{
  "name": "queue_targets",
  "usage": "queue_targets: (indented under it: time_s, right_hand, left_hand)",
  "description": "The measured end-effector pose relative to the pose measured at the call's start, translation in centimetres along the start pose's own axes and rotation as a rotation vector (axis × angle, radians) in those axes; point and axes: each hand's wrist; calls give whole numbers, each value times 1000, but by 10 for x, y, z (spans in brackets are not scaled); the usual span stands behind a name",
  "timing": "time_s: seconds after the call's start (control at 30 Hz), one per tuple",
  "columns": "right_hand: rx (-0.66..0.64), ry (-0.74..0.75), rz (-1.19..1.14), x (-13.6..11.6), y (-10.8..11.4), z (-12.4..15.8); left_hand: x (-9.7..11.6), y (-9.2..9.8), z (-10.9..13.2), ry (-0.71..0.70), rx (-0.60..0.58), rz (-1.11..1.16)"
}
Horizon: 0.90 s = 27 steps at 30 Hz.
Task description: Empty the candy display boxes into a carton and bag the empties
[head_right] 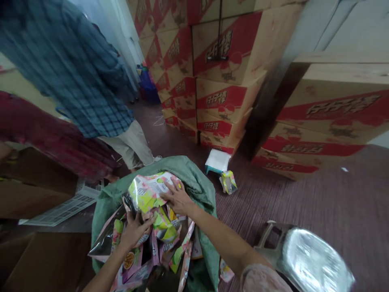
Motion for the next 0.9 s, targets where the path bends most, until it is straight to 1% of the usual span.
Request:
queue_targets:
  time_s: [0.07, 0.1, 0.13, 0.17, 0.2, 0.23, 0.27, 0.33, 0.4, 0.47, 0.6, 0.77, 0.83, 0.9]
  right_hand:
    - [109, -180, -166, 7, 9, -8]
    - [153, -242, -248, 9, 14, -14]
    - [174, -266, -317, 9, 19, -21]
    - [163, -255, -365, 7, 23, -28]
    - [118, -228, -383, 4, 26, -35]
    - [44, -201, -370, 0, 27, -41]
    - [-44, -189, -330, -5, 26, -46]
    - [-213, -211, -191, -13, 21, -48]
    - [-297, -267, -56, -17, 13, -41]
    - [-323, -304, 36, -20, 7, -28]
    - [-413, -300, 126, -23, -2, 1]
    - [-488, -426, 152, -17, -25, 18]
    - [-485, -426, 127, -9, -33, 23]
    - [-487, -381, 62, 2, -33, 25]
  left_hand:
    - [0, -5, 5, 24, -26, 24]
    - [1, -6, 7, 43, -32, 40]
    - [4, -7, 9, 65, -30, 54]
    - [7, -7, 11, 85, -24, 66]
    - [11, -6, 13, 96, -16, 77]
    - [14, -6, 15, 101, -12, 88]
    - [17, -5, 16, 103, -10, 103]
    - [21, -5, 19, 132, -2, 147]
    - [23, -5, 22, 186, 13, 191]
    - [23, -5, 24, 257, 33, 224]
    - [28, -5, 25, 300, 68, 279]
    - [45, -1, 25, 343, 141, 325]
    - [51, 1, 26, 349, 131, 337]
    - [54, 3, 27, 364, 113, 348]
Point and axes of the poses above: each hand's wrist, its own z-axis away from the middle knuckle, its own y-axis out of the back of the hand, x = y × z, and after that the axes turned 7 degrees about z, right-handed
